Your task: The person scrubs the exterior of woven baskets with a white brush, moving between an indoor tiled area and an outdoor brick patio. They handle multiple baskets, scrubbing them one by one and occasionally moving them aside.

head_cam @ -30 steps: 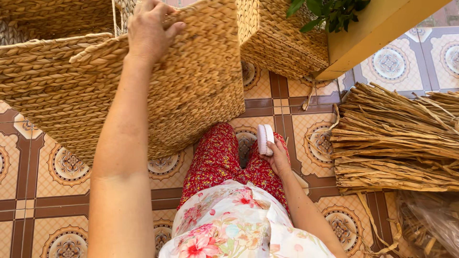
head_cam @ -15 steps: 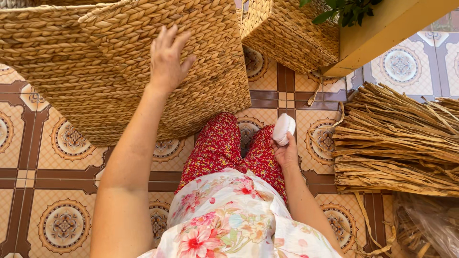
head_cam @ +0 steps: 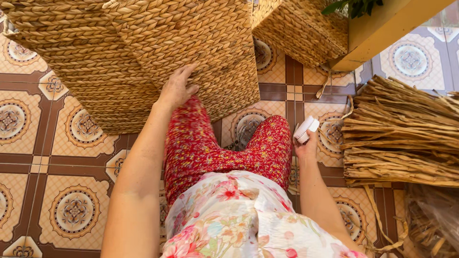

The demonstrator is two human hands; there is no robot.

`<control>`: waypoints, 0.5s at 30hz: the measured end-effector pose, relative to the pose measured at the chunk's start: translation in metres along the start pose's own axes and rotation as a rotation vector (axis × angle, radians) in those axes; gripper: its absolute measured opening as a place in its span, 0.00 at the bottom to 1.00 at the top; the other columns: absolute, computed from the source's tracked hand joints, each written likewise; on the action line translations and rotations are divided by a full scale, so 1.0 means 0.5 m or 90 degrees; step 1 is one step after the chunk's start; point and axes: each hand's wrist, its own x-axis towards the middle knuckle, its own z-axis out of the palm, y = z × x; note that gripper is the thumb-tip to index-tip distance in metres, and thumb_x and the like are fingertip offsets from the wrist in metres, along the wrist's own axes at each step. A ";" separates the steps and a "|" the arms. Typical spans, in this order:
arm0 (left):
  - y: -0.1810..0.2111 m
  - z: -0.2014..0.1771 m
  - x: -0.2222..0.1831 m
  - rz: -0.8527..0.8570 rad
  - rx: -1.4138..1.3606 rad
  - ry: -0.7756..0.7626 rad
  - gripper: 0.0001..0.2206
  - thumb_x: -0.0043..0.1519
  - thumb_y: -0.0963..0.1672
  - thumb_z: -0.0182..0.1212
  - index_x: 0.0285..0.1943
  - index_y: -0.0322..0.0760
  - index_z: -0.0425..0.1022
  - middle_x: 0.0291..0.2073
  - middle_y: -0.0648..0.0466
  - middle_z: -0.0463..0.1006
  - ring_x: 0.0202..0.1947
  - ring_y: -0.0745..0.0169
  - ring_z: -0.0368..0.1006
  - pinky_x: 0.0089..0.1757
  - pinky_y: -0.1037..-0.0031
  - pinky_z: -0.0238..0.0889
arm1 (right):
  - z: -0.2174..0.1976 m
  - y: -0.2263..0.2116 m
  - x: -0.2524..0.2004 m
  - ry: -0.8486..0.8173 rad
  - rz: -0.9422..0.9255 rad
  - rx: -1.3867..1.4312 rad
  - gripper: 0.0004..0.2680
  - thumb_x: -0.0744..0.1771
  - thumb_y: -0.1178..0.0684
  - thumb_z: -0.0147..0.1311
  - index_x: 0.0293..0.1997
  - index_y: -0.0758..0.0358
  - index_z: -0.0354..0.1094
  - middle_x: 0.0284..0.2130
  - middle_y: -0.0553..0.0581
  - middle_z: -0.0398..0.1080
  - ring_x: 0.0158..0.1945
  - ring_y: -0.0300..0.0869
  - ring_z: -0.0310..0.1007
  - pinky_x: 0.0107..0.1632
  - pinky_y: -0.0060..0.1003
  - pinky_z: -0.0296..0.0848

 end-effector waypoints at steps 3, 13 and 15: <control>0.042 -0.033 -0.030 0.124 -0.034 0.062 0.27 0.65 0.45 0.65 0.74 0.59 0.63 0.71 0.49 0.64 0.69 0.48 0.62 0.62 0.59 0.60 | 0.011 0.018 -0.028 0.015 0.087 -0.064 0.18 0.63 0.44 0.56 0.57 0.51 0.66 0.47 0.53 0.71 0.48 0.47 0.70 0.47 0.47 0.71; 0.121 -0.031 0.014 0.221 0.052 0.023 0.30 0.60 0.46 0.68 0.73 0.52 0.62 0.68 0.46 0.65 0.66 0.42 0.62 0.61 0.54 0.58 | 0.046 0.166 -0.050 0.122 -0.156 -1.011 0.17 0.62 0.45 0.68 0.48 0.68 0.72 0.44 0.69 0.77 0.49 0.60 0.77 0.48 0.49 0.75; 0.132 -0.019 0.042 0.260 0.098 0.053 0.31 0.57 0.45 0.70 0.72 0.49 0.64 0.68 0.43 0.64 0.65 0.38 0.61 0.61 0.52 0.56 | 0.049 0.181 -0.038 0.132 -0.123 -1.017 0.19 0.61 0.46 0.69 0.50 0.68 0.70 0.45 0.70 0.76 0.49 0.60 0.76 0.49 0.49 0.75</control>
